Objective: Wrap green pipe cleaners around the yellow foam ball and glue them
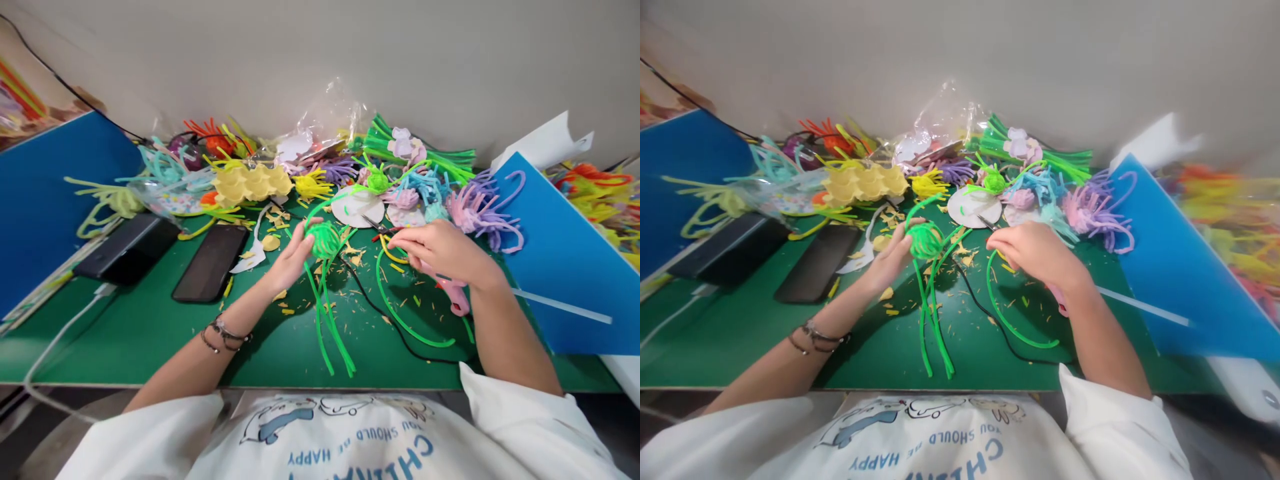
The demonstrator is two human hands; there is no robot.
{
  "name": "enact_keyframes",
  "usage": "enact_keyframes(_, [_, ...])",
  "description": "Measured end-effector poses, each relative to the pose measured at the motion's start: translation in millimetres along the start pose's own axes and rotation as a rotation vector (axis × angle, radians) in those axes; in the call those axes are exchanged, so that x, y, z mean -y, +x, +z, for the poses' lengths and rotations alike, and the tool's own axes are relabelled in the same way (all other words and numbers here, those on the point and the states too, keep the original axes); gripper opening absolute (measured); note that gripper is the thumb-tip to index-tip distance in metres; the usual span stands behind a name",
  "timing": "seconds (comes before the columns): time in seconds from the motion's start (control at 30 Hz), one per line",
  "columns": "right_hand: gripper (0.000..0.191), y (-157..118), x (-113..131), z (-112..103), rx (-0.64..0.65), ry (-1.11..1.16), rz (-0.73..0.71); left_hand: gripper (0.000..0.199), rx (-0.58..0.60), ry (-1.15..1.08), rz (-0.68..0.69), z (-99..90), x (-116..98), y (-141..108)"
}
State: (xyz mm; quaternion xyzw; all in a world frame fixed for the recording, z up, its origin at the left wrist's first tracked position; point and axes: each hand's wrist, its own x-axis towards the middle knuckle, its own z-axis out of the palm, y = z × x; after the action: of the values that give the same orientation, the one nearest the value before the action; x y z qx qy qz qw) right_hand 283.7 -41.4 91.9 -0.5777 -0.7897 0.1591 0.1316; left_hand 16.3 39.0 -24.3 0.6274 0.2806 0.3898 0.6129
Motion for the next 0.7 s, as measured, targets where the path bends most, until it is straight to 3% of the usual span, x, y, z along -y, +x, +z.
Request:
enact_keyframes(0.13, [0.029,12,2,19,0.002,-0.072,-0.010,0.062,-0.120,-0.145,-0.043,-10.8,-3,5])
enact_keyframes(0.2, [0.025,17,7,37,0.038,-0.123,-0.140,0.059,-0.121,-0.149,-0.046,-12.8,-5,5])
enact_keyframes(0.3, [0.035,19,23,72,0.264,-0.177,-0.437,0.057,-0.114,-0.157,-0.033,-13.3,-9,4])
enact_keyframes(0.4, [0.031,13,45,104,0.413,-0.247,-0.693,0.054,-0.049,-0.273,-0.073,-16.1,-14,4])
enact_keyframes(0.53, [0.022,2,64,122,0.388,-0.295,-0.719,0.042,-0.016,-0.410,-0.190,-23.2,-18,6])
enact_keyframes(0.7, [0.025,5,60,117,0.317,-0.339,-0.722,0.042,-0.019,-0.442,-0.226,-26.2,-19,7])
